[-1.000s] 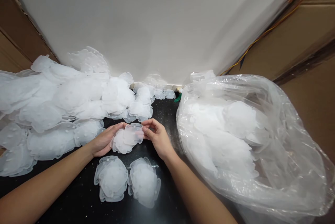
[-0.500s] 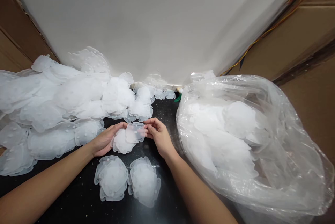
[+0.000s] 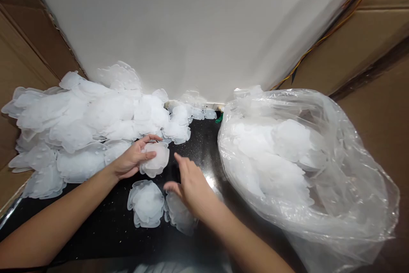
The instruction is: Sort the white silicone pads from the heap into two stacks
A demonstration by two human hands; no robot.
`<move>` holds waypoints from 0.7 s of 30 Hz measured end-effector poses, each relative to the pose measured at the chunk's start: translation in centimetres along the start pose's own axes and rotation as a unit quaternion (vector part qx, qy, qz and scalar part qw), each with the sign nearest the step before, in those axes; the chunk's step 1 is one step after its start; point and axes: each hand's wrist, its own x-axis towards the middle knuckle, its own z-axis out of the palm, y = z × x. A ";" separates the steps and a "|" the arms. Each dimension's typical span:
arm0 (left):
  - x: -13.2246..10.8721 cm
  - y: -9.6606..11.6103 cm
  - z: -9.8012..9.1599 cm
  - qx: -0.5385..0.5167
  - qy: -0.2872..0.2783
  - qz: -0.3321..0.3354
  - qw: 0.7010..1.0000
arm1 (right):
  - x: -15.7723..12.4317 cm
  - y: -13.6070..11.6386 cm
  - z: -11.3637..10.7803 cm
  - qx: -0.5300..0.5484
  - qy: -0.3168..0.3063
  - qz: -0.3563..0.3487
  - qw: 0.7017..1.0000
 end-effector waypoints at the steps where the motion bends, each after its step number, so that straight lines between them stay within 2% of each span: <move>1: -0.7 0.9 0.1 0.007 -0.033 -0.013 0.999 | -1.0 0.0 0.5 -0.049 -0.009 -0.016 0.999; 4: -3.0 2.9 1.0 0.093 -0.147 -0.063 0.983 | -3.7 0.5 2.1 -0.139 -0.018 -0.038 0.989; 6: -4.5 2.9 1.9 0.216 -0.175 -0.086 0.957 | -4.9 1.0 2.9 -0.139 -0.012 -0.038 0.989; 9: -5.9 1.2 2.9 0.399 -0.125 -0.047 0.907 | -5.3 1.5 3.1 -0.051 -0.012 -0.035 0.998; 11: -6.5 -0.5 2.8 0.469 -0.073 0.003 0.880 | -4.8 1.4 2.5 0.053 0.010 -0.007 0.999; 14: -7.2 -2.5 1.8 0.540 0.001 0.026 0.841 | -3.1 0.4 1.6 0.232 0.043 0.084 0.968; 16: -7.7 -3.3 1.1 0.563 0.025 0.036 0.825 | -2.0 -0.8 1.8 0.309 0.019 0.116 0.944; 18: -8.3 -3.7 0.6 0.567 0.042 0.050 0.821 | -1.4 -2.0 2.7 0.308 -0.013 0.098 0.946; 21: -9.1 -3.3 0.3 0.548 0.049 0.036 0.834 | -1.5 -3.4 5.3 0.209 -0.013 0.037 0.977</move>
